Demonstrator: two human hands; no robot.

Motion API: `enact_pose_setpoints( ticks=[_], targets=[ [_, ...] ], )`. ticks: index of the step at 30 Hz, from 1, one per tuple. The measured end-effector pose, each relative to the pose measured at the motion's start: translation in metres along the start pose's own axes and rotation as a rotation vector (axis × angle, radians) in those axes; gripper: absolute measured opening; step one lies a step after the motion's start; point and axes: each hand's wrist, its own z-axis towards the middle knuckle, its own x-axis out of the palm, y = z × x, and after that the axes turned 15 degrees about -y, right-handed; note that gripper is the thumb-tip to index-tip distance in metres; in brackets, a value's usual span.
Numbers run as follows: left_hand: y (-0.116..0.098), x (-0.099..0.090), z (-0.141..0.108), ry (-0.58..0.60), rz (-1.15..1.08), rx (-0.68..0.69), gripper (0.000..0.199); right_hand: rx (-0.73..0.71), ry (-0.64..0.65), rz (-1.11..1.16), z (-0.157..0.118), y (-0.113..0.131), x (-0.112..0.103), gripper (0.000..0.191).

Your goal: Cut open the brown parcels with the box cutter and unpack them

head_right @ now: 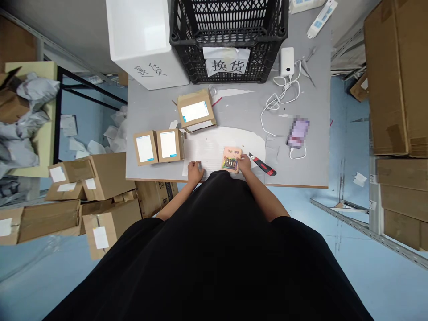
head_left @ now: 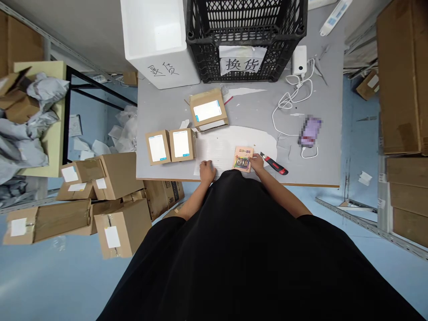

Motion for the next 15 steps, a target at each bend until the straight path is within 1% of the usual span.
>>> enact_pose_setpoints(
  ticks=[5,8,11,13,15],
  targets=[
    [-0.004,-0.002,-0.004,0.020,0.041,0.065,0.061,0.015,0.016,0.067,-0.007,0.012,-0.012,0.020],
    [-0.008,-0.002,-0.004,0.044,0.037,0.068,0.067,0.061,0.026,0.191,0.003,0.034,-0.029,0.022],
    [-0.012,-0.002,-0.004,0.048,0.049,0.061,0.069,0.063,0.017,0.390,0.033,0.076,-0.051,0.025],
    [-0.014,-0.001,-0.004,0.044,0.056,0.055,0.070,-0.007,-0.043,0.491,0.061,0.114,-0.069,0.029],
    [-0.015,-0.001,-0.004,0.037,0.052,0.053,0.070,-0.097,-0.109,0.524,0.090,0.160,-0.088,0.032]
  ],
)
